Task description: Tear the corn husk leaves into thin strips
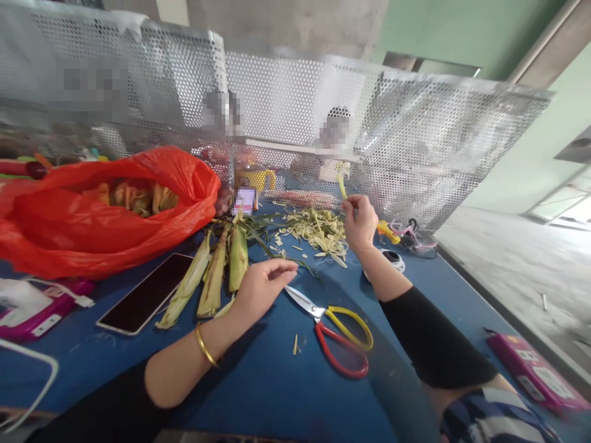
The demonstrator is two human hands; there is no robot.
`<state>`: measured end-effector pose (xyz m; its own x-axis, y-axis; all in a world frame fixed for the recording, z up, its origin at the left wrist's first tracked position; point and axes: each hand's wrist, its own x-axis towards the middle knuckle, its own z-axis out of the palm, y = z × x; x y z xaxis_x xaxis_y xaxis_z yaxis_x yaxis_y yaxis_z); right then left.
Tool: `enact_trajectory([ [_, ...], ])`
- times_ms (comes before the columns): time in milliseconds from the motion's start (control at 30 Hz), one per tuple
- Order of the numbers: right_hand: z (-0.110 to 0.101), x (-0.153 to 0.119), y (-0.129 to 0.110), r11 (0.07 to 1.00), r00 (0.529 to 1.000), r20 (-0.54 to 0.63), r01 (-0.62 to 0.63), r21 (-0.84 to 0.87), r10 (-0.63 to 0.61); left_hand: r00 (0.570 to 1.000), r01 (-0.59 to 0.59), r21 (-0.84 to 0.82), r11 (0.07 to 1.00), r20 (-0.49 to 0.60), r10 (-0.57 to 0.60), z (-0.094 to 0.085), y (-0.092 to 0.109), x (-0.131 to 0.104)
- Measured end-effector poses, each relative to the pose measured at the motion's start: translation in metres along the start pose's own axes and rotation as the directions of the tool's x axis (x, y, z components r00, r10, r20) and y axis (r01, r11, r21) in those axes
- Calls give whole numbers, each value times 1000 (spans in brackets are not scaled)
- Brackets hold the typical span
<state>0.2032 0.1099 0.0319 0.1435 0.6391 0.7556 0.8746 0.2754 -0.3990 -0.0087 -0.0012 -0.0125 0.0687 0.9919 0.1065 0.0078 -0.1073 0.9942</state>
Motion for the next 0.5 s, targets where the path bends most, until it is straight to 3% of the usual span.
enact_trajectory([
  [100,-26,-17,-21,981,980,86,174,83,-181,997,-43,-105,994,-62,36,9,23,9],
  [267,-59,-63,-57,942,944,70,314,121,-323,982,-128,-198,972,-162,96,30,58,17],
  [400,-70,-84,-69,951,947,97,301,70,-307,967,-153,-222,963,-233,99,36,55,14],
  [500,-65,-91,-68,961,956,201,166,220,-211,970,-103,-281,954,-241,34,31,42,10],
])
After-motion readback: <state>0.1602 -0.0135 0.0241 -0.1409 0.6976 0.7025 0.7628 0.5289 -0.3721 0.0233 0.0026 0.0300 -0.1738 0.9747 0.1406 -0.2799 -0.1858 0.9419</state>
